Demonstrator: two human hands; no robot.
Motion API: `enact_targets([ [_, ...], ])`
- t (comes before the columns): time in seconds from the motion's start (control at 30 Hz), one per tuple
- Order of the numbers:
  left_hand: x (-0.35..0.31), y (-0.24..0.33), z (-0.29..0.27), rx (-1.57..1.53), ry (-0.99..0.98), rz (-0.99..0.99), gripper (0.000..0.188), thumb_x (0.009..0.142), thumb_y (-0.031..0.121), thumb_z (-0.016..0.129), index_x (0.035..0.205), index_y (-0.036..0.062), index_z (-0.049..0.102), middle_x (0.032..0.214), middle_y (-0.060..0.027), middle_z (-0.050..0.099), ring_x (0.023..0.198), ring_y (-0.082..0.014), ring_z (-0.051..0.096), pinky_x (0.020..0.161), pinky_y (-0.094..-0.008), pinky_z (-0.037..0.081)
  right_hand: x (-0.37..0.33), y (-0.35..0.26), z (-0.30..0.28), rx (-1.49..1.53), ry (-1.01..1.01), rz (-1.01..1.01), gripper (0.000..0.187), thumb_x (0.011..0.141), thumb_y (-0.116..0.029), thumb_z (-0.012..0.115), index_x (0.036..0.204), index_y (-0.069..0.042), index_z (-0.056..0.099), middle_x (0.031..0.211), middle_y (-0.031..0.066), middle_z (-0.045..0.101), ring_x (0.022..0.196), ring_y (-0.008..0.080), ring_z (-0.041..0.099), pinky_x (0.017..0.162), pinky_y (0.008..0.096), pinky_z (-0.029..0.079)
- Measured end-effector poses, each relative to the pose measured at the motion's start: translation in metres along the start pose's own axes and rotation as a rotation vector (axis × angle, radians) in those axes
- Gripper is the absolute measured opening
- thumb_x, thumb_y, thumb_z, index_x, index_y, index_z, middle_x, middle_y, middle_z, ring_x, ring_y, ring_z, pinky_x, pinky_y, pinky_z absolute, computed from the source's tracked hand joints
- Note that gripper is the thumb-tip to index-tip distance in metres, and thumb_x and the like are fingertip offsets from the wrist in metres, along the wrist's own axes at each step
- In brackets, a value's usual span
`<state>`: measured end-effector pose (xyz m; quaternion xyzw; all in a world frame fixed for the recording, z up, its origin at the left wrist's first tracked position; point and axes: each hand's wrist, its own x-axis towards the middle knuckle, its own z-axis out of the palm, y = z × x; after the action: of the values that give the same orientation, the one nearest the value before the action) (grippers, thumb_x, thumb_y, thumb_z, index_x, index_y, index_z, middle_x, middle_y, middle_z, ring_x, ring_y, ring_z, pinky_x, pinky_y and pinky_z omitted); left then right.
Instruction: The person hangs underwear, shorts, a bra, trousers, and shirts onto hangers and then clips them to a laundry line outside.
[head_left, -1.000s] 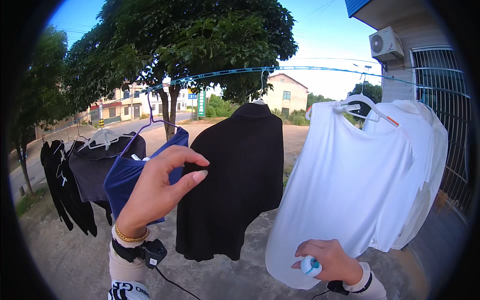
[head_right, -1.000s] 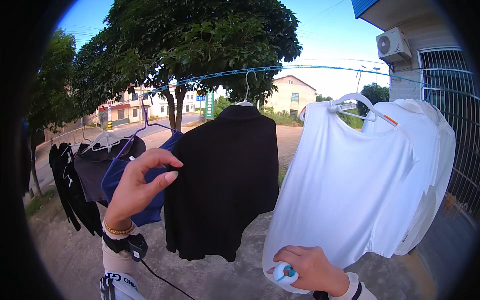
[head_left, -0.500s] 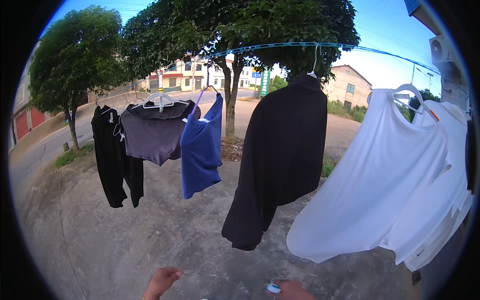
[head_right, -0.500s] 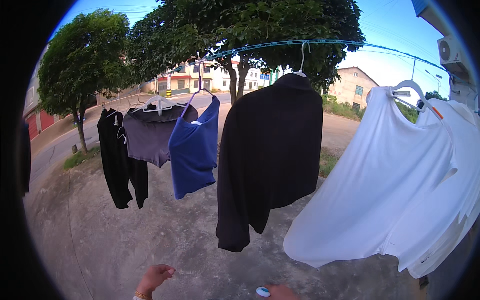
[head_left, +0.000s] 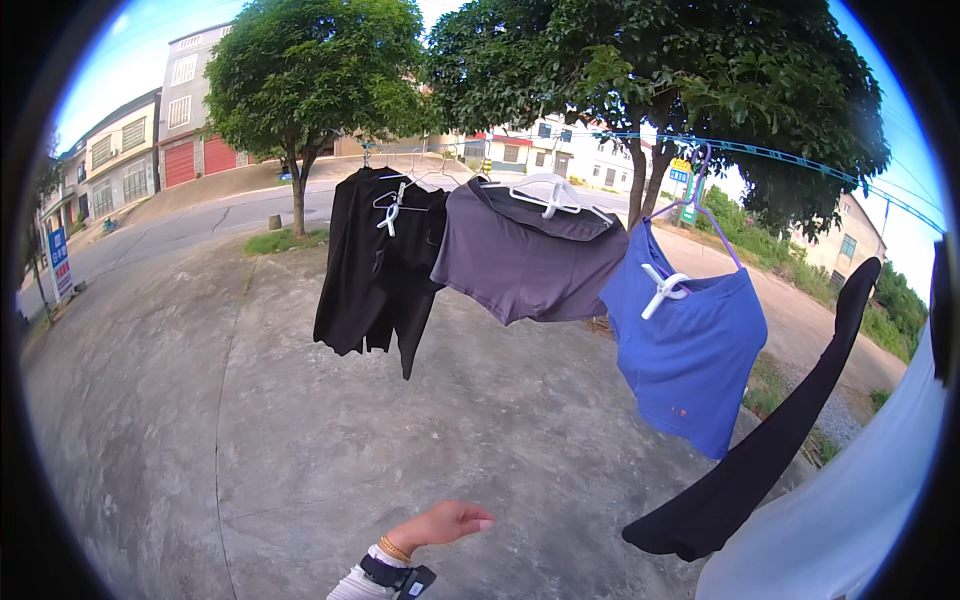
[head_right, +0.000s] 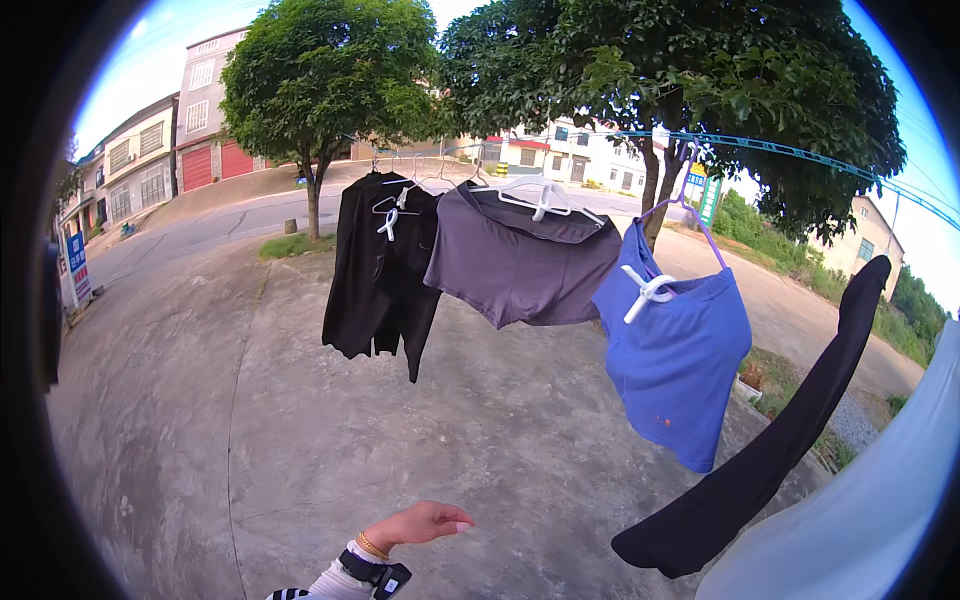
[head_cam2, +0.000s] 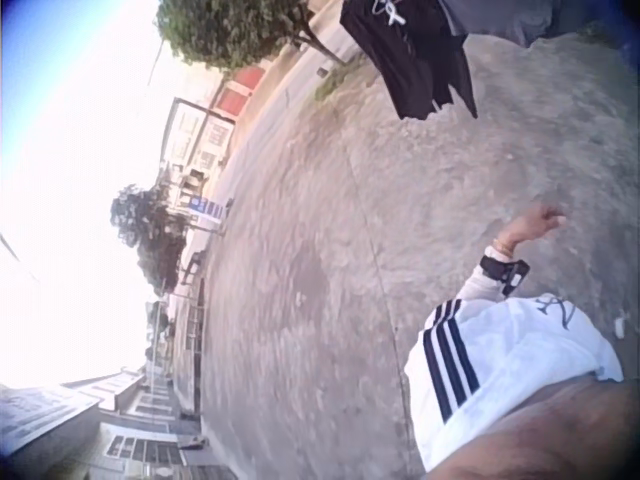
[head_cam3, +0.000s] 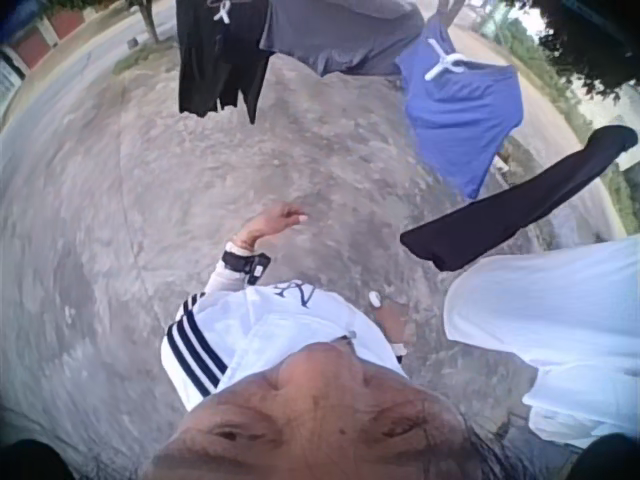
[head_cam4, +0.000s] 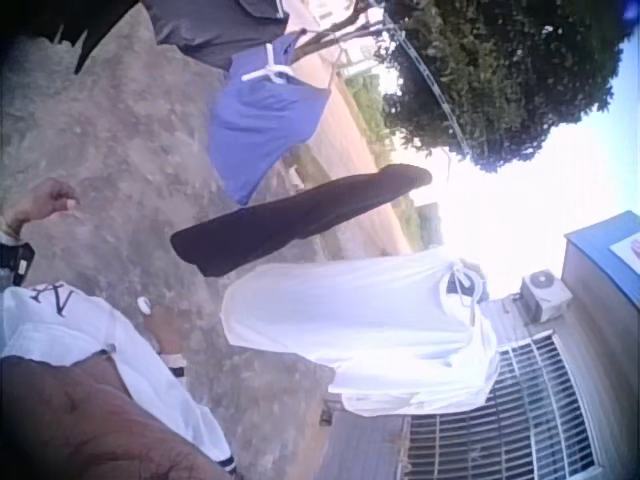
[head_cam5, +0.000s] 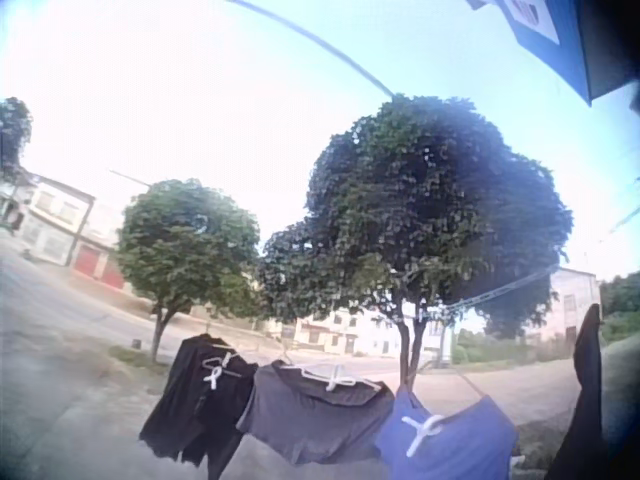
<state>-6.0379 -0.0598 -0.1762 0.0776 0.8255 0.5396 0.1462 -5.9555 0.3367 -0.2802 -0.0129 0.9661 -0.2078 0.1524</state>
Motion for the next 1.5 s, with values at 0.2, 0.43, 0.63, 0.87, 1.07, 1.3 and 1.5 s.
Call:
enact_targets([
  [0.2,-0.005,-0.046,-0.042,0.088,-0.011,-0.104,0.038,0.094,0.036,0.057,0.118,0.0069,0.062,0.104,-0.0071,0.068,0.097,-0.0153,0.06,0.087,-0.0298,0.046,0.003,-0.082,0.014,0.01,0.006,0.071,0.035,0.076,-0.031,0.07,0.098,-0.005,0.068,0.096,0.0252,0.065,0.089,0.0416,0.063,0.076,0.0483,0.051],
  [0.43,0.002,-0.089,-0.051,0.053,-0.155,0.023,0.038,0.094,0.035,0.056,0.118,0.0072,0.062,0.105,-0.0087,0.067,0.097,-0.0182,0.06,0.088,-0.0312,0.046,-0.009,-0.11,0.046,0.035,-0.07,0.066,0.03,0.08,-0.028,0.065,0.098,-0.004,0.068,0.099,0.0272,0.063,0.095,0.0448,0.06,0.079,0.0515,0.049],
  [0.63,-0.014,-0.108,-0.054,0.056,-0.139,0.134,0.037,0.094,0.035,0.055,0.113,0.0042,0.062,0.1,-0.0124,0.068,0.092,-0.0221,0.063,0.082,-0.0337,0.048,-0.015,-0.088,0.088,-0.057,-0.057,0.024,0.029,0.086,-0.025,0.057,0.106,-0.006,0.064,0.099,0.0252,0.064,0.096,0.0434,0.061,0.077,0.0518,0.049],
  [0.87,-0.056,-0.119,-0.053,0.021,-0.128,0.067,0.039,0.092,0.036,0.056,0.111,0.003,0.062,0.099,-0.0111,0.068,0.092,-0.0203,0.062,0.081,-0.0332,0.048,-0.052,-0.145,0.044,-0.058,-0.126,0.148,0.03,0.084,-0.024,0.059,0.107,-0.005,0.064,0.099,0.0265,0.064,0.096,0.0424,0.061,0.076,0.0504,0.049],
  [1.07,-0.062,-0.102,-0.025,-0.084,-0.033,0.036,0.056,0.09,0.03,0.061,0.136,0.0064,0.039,0.097,-0.0134,0.065,0.081,-0.0189,0.064,0.075,-0.0323,0.05,-0.107,-0.085,0.08,0.068,-0.001,0.171,0.032,0.083,-0.024,0.061,0.108,-0.003,0.064,0.097,0.027,0.064,0.096,0.0425,0.062,0.077,0.0494,0.049],
  [1.3,-0.051,0.003,-0.092,-0.219,0.894,0.418,0.088,0.087,0.005,0.06,0.149,0.0113,-0.002,0.098,-0.0161,0.062,0.066,-0.0165,0.063,0.059,-0.0283,0.052,-0.197,-0.042,0.101,0.237,0.031,0.296,0.036,0.081,-0.026,0.064,0.109,-0.004,0.063,0.098,0.0277,0.064,0.098,0.0424,0.061,0.079,0.049,0.048],
  [1.5,-0.072,0.089,-0.089,-0.153,0.753,0.465,0.075,0.09,0.01,0.056,0.149,0.0079,0.009,0.082,-0.0119,0.067,0.058,-0.0134,0.061,0.055,-0.0265,0.051,-0.265,-0.064,0.07,0.231,0.036,0.345,0.038,0.082,-0.03,0.064,0.112,-0.006,0.062,0.102,0.0249,0.064,0.098,0.0431,0.06,0.08,0.0487,0.049],
])
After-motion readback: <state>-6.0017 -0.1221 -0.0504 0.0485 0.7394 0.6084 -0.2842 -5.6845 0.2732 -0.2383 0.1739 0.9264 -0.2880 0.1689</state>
